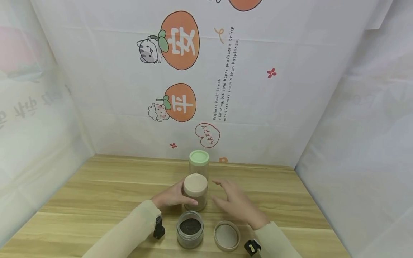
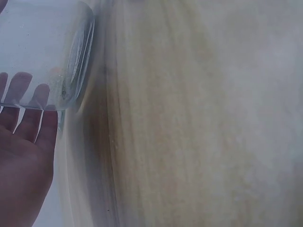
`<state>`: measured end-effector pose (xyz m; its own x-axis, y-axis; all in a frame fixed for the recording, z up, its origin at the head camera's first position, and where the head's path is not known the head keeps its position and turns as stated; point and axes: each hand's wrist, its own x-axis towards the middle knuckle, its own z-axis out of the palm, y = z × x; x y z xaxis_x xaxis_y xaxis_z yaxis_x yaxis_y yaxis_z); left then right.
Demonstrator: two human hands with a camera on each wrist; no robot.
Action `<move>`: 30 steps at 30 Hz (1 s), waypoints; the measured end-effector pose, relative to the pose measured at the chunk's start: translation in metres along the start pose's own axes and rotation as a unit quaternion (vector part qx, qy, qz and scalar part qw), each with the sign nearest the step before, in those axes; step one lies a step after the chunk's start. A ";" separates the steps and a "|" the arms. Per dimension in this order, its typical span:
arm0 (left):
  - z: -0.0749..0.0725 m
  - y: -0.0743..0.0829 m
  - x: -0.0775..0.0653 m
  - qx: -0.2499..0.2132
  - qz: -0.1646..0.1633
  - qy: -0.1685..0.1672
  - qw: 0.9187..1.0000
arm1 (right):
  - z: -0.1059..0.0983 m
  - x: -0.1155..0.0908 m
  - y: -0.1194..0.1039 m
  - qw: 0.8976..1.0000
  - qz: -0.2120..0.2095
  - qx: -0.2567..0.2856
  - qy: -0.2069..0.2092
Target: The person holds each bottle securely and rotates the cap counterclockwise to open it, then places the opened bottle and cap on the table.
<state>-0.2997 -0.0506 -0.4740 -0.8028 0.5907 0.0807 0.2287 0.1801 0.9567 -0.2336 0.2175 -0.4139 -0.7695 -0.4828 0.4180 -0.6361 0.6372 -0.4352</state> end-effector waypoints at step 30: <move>-0.001 -0.004 0.002 -0.058 0.045 -0.044 0.996 | 0.048 0.062 -0.036 0.989 0.060 -0.128 0.032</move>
<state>-0.3025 -0.0507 -0.4770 -0.7294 0.6680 0.1476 0.2285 0.0344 0.9729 -0.2615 0.1359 -0.4104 -0.8286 -0.3600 0.4287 -0.4983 0.8233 -0.2718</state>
